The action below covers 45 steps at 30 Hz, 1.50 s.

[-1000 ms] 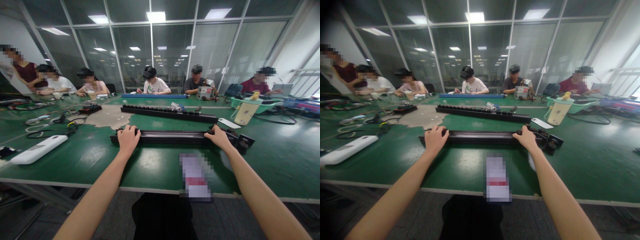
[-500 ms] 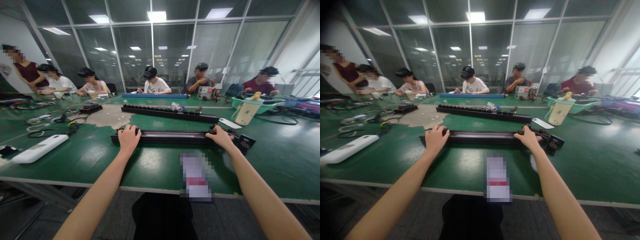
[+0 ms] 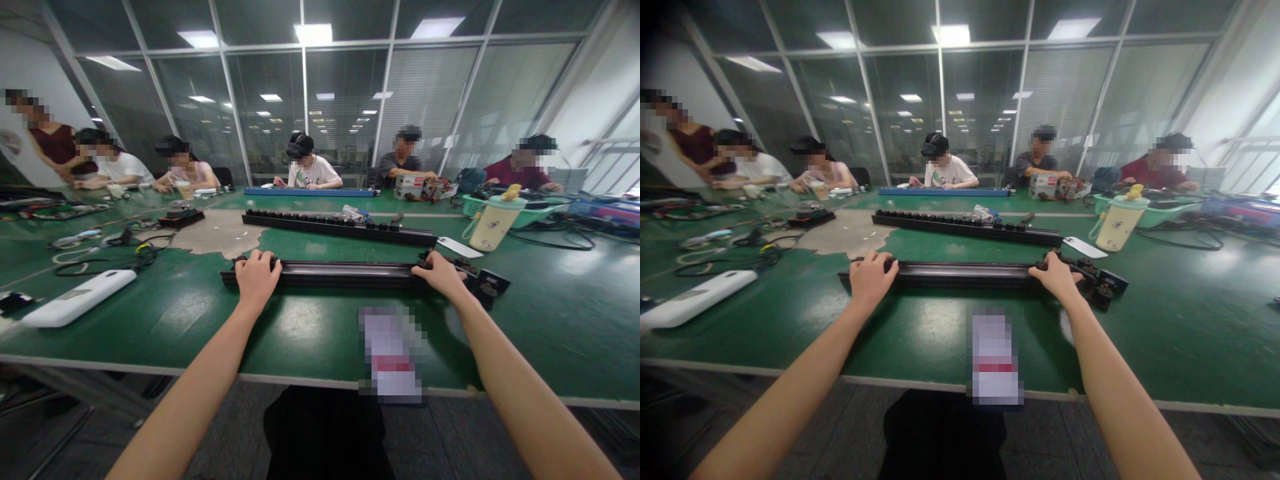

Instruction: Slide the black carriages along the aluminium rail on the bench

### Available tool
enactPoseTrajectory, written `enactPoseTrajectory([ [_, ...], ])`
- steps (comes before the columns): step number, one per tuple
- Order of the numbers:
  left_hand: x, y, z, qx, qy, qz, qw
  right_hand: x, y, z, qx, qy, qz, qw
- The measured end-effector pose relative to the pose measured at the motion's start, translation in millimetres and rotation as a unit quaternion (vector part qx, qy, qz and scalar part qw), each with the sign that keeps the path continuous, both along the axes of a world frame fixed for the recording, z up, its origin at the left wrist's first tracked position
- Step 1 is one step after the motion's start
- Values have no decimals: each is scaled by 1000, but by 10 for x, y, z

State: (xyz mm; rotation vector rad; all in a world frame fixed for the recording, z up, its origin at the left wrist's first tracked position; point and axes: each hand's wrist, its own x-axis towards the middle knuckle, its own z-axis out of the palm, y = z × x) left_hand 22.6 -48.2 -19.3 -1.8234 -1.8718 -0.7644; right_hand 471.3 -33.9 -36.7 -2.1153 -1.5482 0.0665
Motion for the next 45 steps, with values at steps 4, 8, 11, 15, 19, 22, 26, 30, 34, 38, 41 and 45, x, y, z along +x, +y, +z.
enactPoseTrajectory([
  [4, 4, -5, 8, -4, -3, 0, 1000, 4, 6, -1, 1, -3, -4, 1000],
  [8, 9, -11, 17, -9, -7, 2, 1000, -4, 7, 14, -3, -6, -9, 1000],
  [11, 10, -12, 18, -9, -7, 2, 1000, -9, 5, 28, -15, -7, -12, 1000],
  [15, 10, -9, 14, -8, -9, -2, 1000, -9, -2, 31, -15, -7, -16, 1000],
  [19, 7, -7, 7, -6, -3, 3, 1000, -1, -7, 20, -10, -11, -19, 1000],
  [22, 8, -9, 6, -7, 0, 6, 1000, 10, -4, 12, -4, -10, -15, 1000],
  [26, 10, -13, 12, -5, -1, 3, 1000, 22, 10, 8, -5, -8, -15, 1000],
  [30, 10, -15, 17, -6, -6, -1, 1000, 27, 22, 4, -12, -9, -17, 1000],
  [34, 8, -12, 14, -8, -11, -2, 1000, 32, 26, 2, -15, -10, -17, 1000],
  [38, 10, -11, 9, -7, -5, 3, 1000, 28, 21, 11, -25, -14, -16, 999],
  [41, 9, -13, 7, -5, -5, 3, 1000, 12, 11, 22, -29, -21, -19, 999],
  [45, 9, -14, 10, -7, -5, 3, 1000, -11, -16, 35, -31, -33, -21, 999],
])
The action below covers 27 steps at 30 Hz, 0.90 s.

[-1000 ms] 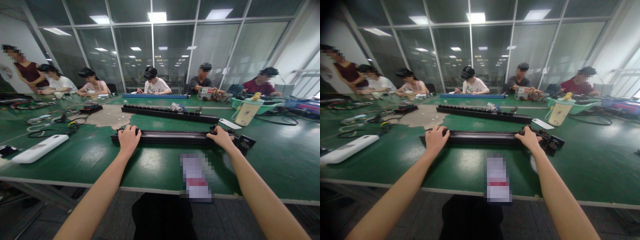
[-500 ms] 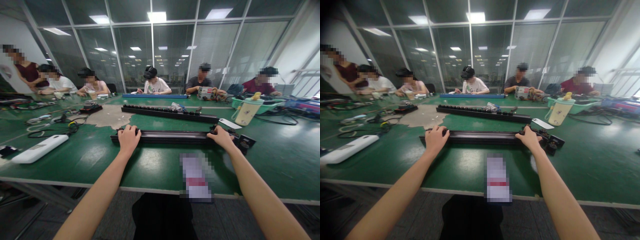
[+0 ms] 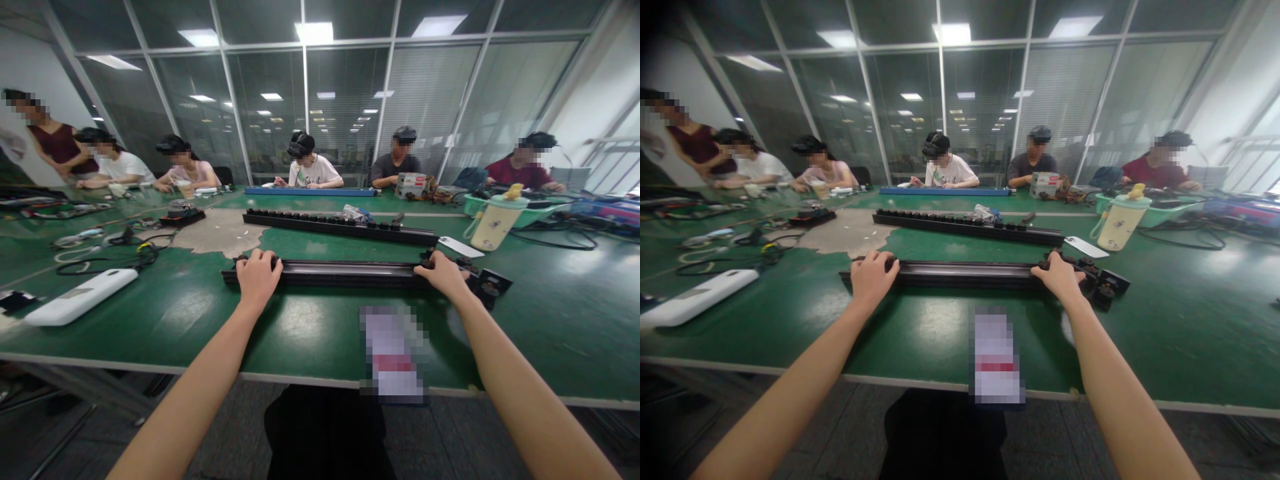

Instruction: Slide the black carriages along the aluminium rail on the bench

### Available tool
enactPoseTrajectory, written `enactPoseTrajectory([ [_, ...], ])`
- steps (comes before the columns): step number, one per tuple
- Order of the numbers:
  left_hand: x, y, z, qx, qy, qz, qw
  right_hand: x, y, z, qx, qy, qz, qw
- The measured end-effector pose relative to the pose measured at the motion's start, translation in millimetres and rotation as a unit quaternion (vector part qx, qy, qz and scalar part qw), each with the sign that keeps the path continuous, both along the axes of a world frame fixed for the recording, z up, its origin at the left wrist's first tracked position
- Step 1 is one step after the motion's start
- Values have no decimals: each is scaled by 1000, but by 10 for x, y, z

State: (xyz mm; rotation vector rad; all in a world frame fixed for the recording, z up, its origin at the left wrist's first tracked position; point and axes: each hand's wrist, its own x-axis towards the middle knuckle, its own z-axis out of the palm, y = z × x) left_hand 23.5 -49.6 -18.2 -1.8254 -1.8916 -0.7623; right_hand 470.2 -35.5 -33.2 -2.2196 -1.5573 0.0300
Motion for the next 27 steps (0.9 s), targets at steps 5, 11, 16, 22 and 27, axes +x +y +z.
enactPoseTrajectory([
  [5, 5, 2, 1, 0, 9, 6, 1000, -16, -48, 28, -15, -17, -3, 1000],
  [11, -6, 17, -18, 6, 7, 6, 1000, -27, -72, 60, -27, -20, -9, 999],
  [16, -8, 17, -13, 3, 7, 3, 1000, -33, -73, 59, -30, -26, -13, 999],
  [22, -4, 16, -8, 1, 4, 3, 1000, -42, -81, 67, -37, -33, -17, 999],
  [27, -12, 29, -23, 9, 5, 1, 1000, -25, -75, 63, -38, -36, -23, 998],
])
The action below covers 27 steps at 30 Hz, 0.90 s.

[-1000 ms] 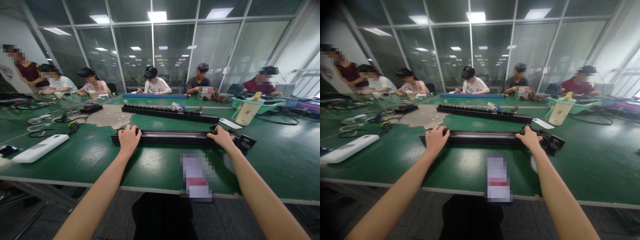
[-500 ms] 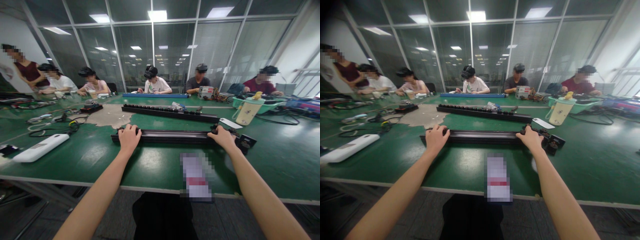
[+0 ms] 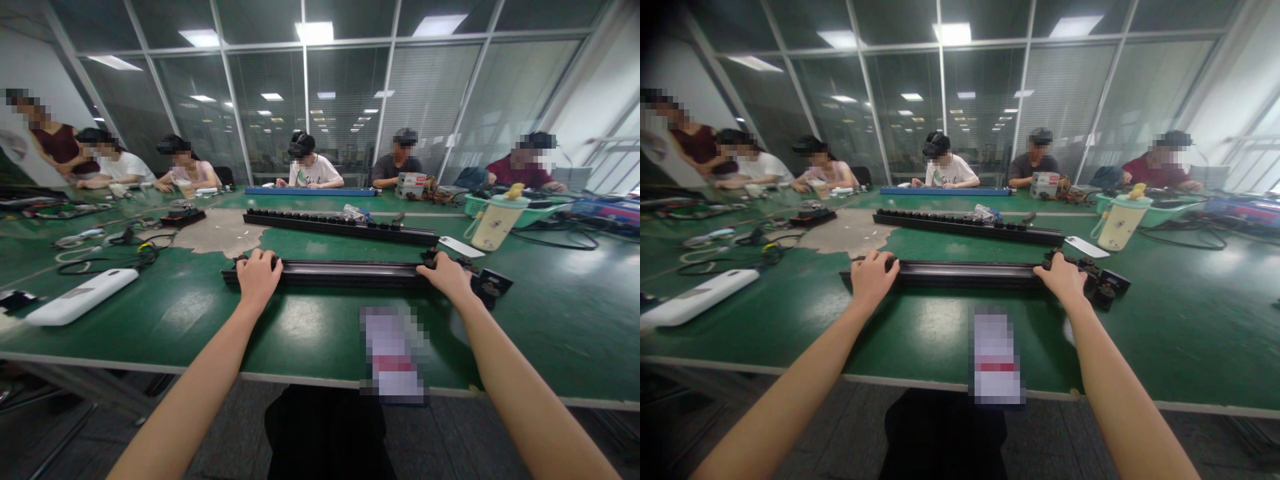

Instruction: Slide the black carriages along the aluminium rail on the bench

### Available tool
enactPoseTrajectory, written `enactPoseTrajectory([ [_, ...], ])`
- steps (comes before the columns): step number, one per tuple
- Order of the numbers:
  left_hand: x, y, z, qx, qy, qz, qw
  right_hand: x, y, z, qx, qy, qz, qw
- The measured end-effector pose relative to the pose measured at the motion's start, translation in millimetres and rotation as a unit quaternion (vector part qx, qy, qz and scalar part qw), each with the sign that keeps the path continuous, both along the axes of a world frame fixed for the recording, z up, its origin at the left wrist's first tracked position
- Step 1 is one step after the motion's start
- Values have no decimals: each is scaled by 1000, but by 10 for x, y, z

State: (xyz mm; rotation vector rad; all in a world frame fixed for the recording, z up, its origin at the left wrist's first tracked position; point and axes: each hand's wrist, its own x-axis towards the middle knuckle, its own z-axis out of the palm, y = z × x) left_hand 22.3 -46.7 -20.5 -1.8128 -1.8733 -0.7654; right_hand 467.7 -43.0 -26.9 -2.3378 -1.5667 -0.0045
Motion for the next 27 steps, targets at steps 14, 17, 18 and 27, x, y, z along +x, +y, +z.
enactPoseTrajectory([
  [14, 11, -17, 19, -9, -2, 1, 1000, 29, 13, -14, 0, -1, -6, 1000],
  [17, 15, -20, 23, -10, -3, 2, 1000, 49, 36, -29, 0, 5, -9, 1000],
  [18, 16, -22, 24, -10, -2, 4, 1000, 55, 44, -34, 1, 8, -13, 1000],
  [27, 20, -33, 27, -12, -4, 2, 1000, 72, 44, -22, 19, 53, -29, 998],
])
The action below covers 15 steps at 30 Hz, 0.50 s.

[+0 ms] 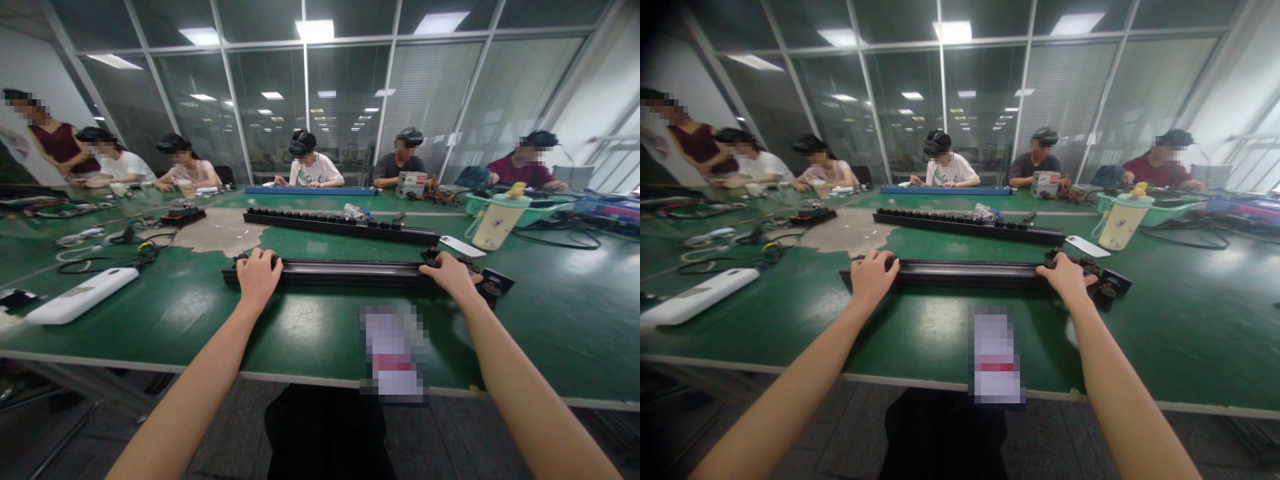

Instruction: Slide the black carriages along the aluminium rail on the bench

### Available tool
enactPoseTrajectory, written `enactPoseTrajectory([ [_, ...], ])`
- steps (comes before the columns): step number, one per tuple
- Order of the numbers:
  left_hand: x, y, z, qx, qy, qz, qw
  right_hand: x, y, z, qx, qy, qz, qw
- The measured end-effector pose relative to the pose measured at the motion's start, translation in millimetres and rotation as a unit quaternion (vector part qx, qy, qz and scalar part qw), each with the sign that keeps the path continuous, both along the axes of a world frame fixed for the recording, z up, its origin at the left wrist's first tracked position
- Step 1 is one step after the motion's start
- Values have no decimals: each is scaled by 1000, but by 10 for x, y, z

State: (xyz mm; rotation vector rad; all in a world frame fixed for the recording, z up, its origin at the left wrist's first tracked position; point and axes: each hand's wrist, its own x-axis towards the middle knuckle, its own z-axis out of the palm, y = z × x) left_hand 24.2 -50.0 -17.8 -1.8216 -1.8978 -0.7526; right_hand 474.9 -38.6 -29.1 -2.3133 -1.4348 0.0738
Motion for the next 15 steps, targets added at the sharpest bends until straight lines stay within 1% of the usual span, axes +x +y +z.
enactPoseTrajectory([
  [5, -3, 6, -4, 0, -6, 0, 1000, -6, -10, -7, 12, 12, -1, 1000],
  [15, 9, -10, 12, 0, -1, 2, 1000, -21, -18, -13, 20, 4, -3, 1000],
])
